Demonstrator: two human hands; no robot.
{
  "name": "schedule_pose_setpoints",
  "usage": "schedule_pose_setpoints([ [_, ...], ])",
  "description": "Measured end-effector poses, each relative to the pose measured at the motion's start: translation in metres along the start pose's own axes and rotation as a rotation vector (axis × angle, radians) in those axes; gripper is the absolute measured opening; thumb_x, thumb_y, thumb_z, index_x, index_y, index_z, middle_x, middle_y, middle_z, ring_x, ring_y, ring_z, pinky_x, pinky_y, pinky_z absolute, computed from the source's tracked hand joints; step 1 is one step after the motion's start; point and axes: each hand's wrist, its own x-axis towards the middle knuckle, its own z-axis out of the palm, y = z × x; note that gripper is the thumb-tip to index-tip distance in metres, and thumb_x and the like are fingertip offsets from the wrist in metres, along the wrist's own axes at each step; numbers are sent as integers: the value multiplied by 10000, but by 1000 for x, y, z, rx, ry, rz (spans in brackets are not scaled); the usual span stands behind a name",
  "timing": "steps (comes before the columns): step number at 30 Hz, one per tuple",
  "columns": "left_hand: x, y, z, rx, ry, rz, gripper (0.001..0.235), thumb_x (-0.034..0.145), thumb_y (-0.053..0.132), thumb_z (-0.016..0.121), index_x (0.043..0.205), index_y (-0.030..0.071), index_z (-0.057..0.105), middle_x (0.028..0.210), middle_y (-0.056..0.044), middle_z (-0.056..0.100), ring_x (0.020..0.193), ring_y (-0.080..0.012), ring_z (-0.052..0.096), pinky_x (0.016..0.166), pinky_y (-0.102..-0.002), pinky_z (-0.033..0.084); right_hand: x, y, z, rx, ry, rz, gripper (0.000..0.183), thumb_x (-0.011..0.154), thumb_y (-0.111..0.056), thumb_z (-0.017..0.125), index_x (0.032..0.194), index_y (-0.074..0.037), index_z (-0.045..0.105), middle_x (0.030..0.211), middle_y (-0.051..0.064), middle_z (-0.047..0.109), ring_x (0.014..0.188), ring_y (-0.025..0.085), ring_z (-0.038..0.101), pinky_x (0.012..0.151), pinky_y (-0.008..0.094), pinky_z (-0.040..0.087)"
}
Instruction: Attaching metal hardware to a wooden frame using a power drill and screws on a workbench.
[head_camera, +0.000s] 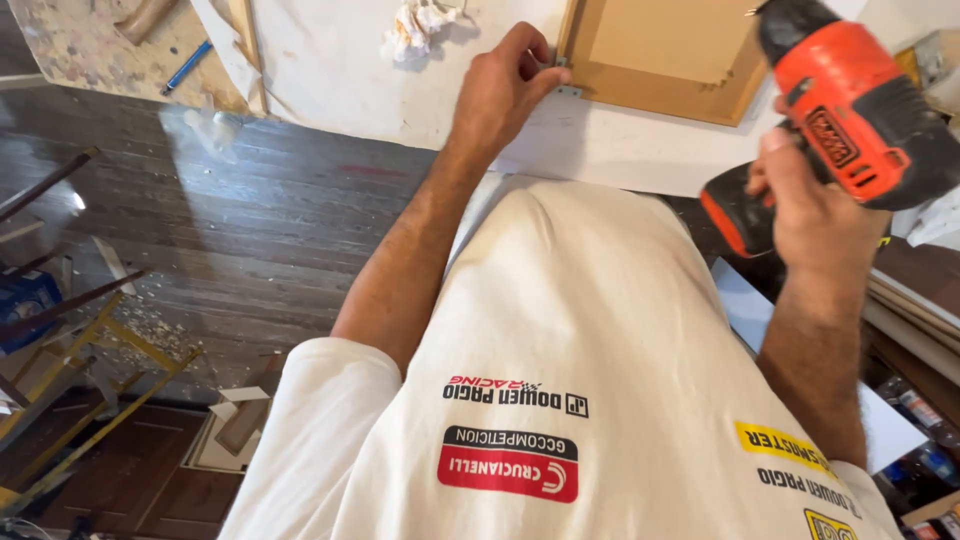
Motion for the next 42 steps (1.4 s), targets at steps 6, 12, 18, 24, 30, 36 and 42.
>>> schedule_pose_setpoints([
  [6, -10, 6, 16, 533, 189, 607, 190, 882, 236, 822, 1047, 197, 735, 1035, 12, 536, 764, -257, 673, 450, -467, 506, -21, 31, -25, -10, 39, -18, 147, 1178, 58, 576, 1311, 108, 539, 974, 173, 577, 775, 245, 584, 788, 383, 567],
  [12, 2, 21, 30, 956, -47, 661, 182, 958, 61, 647, 1136, 60, 686, 1070, -74, 568, 824, -284, 631, 476, -436, 582, -41, 49, -24, -18, 23, 77, 104, 1191, -2, 624, 1125, 58, 571, 831, 119, 572, 736, 203, 579, 792, 346, 532],
  [18, 21, 8, 35, 952, -17, 658, 157, 881, 47, 676, 1015, 112, 725, 881, -60, 564, 590, -332, 661, 407, -486, 514, -47, 56, -28, -141, 17, 18, 232, 1153, -15, 691, 943, 29, 605, 792, 91, 618, 733, 201, 606, 830, 354, 548],
  [24, 27, 0, 32, 873, -80, 575, 65, 853, 179, 808, 876, 163, 749, 886, -14, 591, 642, -339, 660, 475, -496, 502, -47, 56, -27, -85, 11, -4, 217, 1155, -10, 682, 972, 44, 579, 782, 110, 598, 722, 216, 595, 807, 370, 552],
  [30, 27, 1, 30, 850, -75, 563, 97, 886, 224, 790, 814, 187, 736, 871, 15, 613, 650, -286, 656, 466, -458, 469, -50, 62, -21, -80, 11, 14, 193, 1140, -10, 697, 996, 33, 577, 779, 97, 591, 715, 206, 588, 803, 363, 546],
  [36, 4, 21, 13, 853, -101, 564, 178, 858, 287, 857, 884, 169, 726, 924, 8, 629, 705, -273, 692, 472, -446, 514, -55, 60, -16, -78, 15, 53, 210, 1135, -52, 713, 1007, 28, 567, 761, 97, 587, 689, 194, 584, 772, 343, 531],
  [42, -40, -12, -42, 106, 344, 289, 471, 841, 64, 908, 1214, 144, 631, 1156, -67, 681, 788, -148, 625, 666, -247, 589, -64, 73, -24, -83, 40, -39, 198, 1130, 21, 731, 1010, 44, 576, 828, 118, 621, 744, 220, 622, 827, 379, 560],
])
